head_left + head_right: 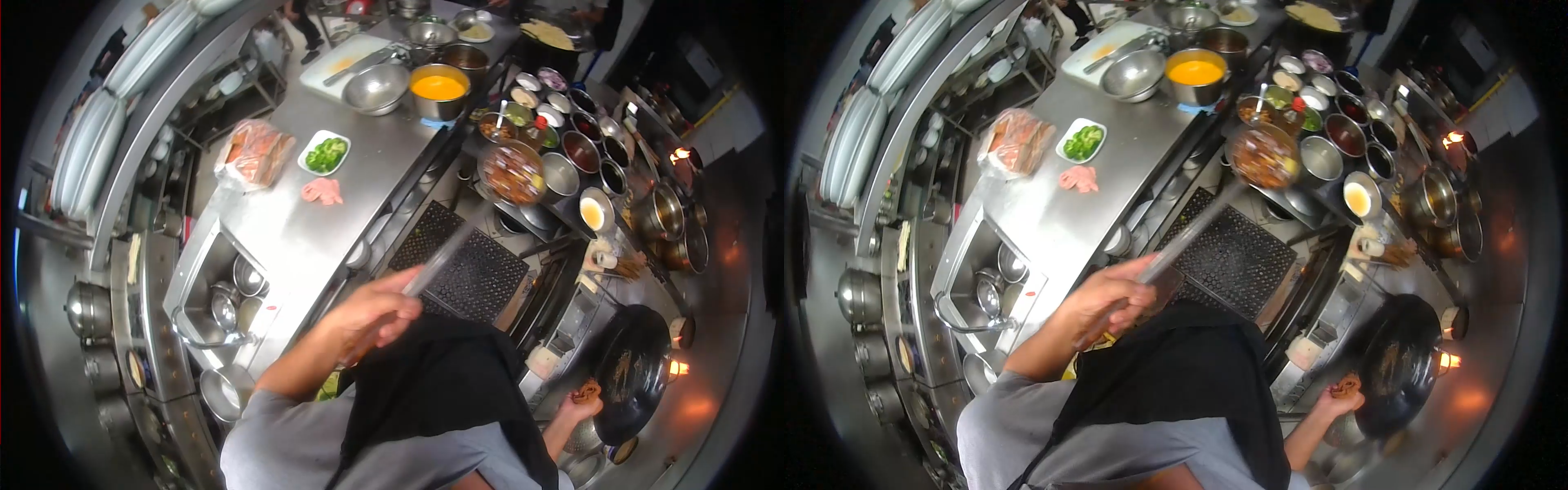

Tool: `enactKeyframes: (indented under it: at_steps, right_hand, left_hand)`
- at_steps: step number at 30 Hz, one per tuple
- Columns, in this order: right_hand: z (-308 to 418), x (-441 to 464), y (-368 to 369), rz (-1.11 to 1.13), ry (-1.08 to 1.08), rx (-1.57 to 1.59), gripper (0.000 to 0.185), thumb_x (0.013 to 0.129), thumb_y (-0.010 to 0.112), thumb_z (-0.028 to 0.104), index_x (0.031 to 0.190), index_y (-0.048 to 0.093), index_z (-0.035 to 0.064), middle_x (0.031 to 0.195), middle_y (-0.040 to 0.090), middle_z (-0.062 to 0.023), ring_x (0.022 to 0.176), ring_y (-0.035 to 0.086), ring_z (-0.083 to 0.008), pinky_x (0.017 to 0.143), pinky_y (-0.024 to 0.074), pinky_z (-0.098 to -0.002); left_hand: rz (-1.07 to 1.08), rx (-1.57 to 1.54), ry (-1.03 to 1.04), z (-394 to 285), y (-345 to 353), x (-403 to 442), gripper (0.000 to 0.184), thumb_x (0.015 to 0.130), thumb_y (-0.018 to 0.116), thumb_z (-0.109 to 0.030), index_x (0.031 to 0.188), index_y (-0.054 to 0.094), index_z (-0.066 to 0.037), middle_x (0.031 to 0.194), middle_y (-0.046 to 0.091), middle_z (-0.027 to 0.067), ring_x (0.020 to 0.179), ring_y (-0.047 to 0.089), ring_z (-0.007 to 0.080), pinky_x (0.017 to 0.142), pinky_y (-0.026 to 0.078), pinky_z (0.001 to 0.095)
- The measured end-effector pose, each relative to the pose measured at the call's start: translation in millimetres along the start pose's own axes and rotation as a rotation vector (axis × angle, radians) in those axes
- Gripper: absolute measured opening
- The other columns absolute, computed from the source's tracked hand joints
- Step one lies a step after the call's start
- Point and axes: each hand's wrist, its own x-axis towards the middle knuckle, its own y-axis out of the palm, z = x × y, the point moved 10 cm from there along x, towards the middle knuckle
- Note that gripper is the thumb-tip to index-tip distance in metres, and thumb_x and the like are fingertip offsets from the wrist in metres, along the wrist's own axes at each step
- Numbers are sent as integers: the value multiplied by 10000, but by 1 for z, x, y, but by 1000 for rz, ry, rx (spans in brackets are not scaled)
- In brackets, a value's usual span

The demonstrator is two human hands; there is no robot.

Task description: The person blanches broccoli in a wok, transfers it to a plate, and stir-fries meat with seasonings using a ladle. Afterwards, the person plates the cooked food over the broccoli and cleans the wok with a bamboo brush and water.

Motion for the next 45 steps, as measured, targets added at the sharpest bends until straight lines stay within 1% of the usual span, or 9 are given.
enactKeyframes:
  at_steps: [4, 6, 8, 17, 30, 38, 40, 42, 45]
  right_hand:
    - [12, -1, 6, -54, -57, -20, 367, 787, 581, 451, 1030, 605, 177, 943, 609, -15, 692, 500, -155, 549, 367, -295]
    - [16, -5, 9, -62, -67, -8, 374, 786, 572, 445, 1031, 609, 166, 946, 604, -17, 691, 494, -161, 551, 366, -295]
    - [17, -1, 4, -43, -71, 13, 376, 788, 567, 435, 1033, 613, 154, 942, 602, -21, 691, 489, -163, 549, 366, -296]
    - [15, -4, -4, -13, -64, 27, 435, 833, 513, 452, 1125, 619, 147, 995, 631, -13, 751, 540, -155, 551, 388, -269]
    - [13, 11, -21, 62, -41, 41, 440, 867, 487, 428, 1183, 614, 149, 1095, 688, -21, 808, 601, -118, 528, 382, -226]
    - [15, 21, -20, 107, -24, 19, 464, 877, 450, 449, 1190, 617, 150, 1136, 694, -28, 872, 632, -106, 527, 384, -207]
    - [17, 25, -26, 45, -55, 8, 455, 874, 444, 445, 1185, 618, 162, 1121, 693, -20, 859, 624, -103, 538, 391, -212]
    - [17, 22, -22, 56, -42, 8, 452, 873, 440, 444, 1183, 619, 167, 1119, 690, -15, 850, 616, -105, 545, 394, -217]
    - [18, 6, -11, 19, -34, 20, 443, 871, 440, 436, 1178, 619, 173, 1111, 681, -5, 842, 602, -110, 559, 400, -226]
  left_hand:
    - [-326, -43, 187, -21, -99, -48, 810, 879, 533, -26, 1583, 138, -91, 797, 566, 47, 471, 477, 103, 396, 407, 240]
    - [-476, 4, 298, -38, -133, -61, 752, 877, 523, -43, 1559, 206, -50, 746, 546, 48, 422, 449, 99, 359, 396, 236]
    - [-490, 67, 358, -50, -165, -62, 833, 873, 502, -34, 1580, 62, -54, 800, 564, 50, 462, 491, 116, 357, 408, 258]
    - [-659, 114, 431, -72, -267, -38, 776, 848, 491, -39, 1553, 165, -42, 719, 521, 4, 482, 489, 100, 392, 403, 263]
    - [-817, 325, 457, -75, -282, -36, 797, 822, 491, -12, 1557, 183, -30, 668, 521, 11, 433, 490, 111, 381, 418, 268]
    - [-650, 39, 546, -81, -303, -43, 847, 849, 488, -32, 1574, 50, -33, 719, 512, 12, 493, 474, 101, 420, 396, 250]
    - [-663, 12, 571, -85, -299, -50, 819, 852, 484, -31, 1570, 89, -34, 720, 506, 9, 501, 465, 96, 416, 384, 247]
    - [-701, -20, 598, -89, -295, -60, 635, 877, 469, -50, 1489, 301, -43, 716, 494, -10, 495, 452, 65, 398, 371, 219]
    - [-675, 15, 592, -89, -285, -67, 711, 869, 470, -50, 1533, 217, -21, 723, 503, 2, 489, 449, 74, 402, 376, 227]
